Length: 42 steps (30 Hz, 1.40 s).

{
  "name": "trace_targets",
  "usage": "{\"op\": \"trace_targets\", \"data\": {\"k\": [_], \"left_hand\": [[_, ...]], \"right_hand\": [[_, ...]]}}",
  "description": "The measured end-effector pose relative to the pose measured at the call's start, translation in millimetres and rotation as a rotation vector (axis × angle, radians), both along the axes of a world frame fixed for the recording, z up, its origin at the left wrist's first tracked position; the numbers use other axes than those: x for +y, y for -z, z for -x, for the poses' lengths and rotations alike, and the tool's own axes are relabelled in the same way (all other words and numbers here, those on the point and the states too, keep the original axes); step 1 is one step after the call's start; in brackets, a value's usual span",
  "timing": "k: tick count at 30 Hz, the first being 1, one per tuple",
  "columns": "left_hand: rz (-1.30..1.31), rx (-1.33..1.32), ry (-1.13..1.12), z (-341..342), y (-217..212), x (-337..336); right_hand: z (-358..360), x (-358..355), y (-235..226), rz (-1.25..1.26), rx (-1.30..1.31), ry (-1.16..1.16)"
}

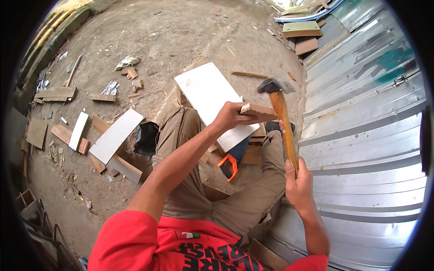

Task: The person sits on the ground and uses a hand saw to cut a piece of wood. They then use a hammer to assemble the cut pieces into a small wooden box structure.

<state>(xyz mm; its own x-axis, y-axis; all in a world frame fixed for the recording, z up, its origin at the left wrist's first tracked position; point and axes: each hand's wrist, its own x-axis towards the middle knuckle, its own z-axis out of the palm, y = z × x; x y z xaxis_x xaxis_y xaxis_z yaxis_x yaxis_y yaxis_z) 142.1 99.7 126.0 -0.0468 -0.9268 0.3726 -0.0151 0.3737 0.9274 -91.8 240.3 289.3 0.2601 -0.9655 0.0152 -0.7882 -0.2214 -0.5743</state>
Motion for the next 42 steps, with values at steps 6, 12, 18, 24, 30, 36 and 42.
{"op": "trace_targets", "data": {"k": [6, 12, 18, 24, 30, 36, 42], "left_hand": [[0.057, -0.002, 0.025, -3.3, -11.6, 8.2], [-0.037, -0.033, -0.001, 2.5, 4.6, -3.8], [-0.033, 0.024, 0.021, 1.1, 6.0, -10.5], [-0.136, -0.048, -0.005, 3.3, -0.7, -13.1], [-0.168, 0.077, 0.032, 3.0, 2.2, -31.2], [-0.086, 0.298, -0.022, 0.4, -5.3, -46.8], [-0.377, -0.137, -0.011, -12.6, -7.8, -39.8]], "right_hand": [[-0.6, 6.1, 3.2, -0.041, 0.116, -0.041], [-6.2, 20.1, -8.5, 0.194, -0.187, -0.005], [0.5, 11.4, 13.2, 0.040, -0.007, -0.027], [9.0, 2.2, 15.3, -0.009, 0.080, 0.009], [9.1, -3.9, 5.4, 0.192, -0.174, 0.119], [1.9, 4.9, 47.1, 0.126, -0.526, 0.122], [4.9, 39.1, 121.2, -0.042, -0.591, 0.262]]}}
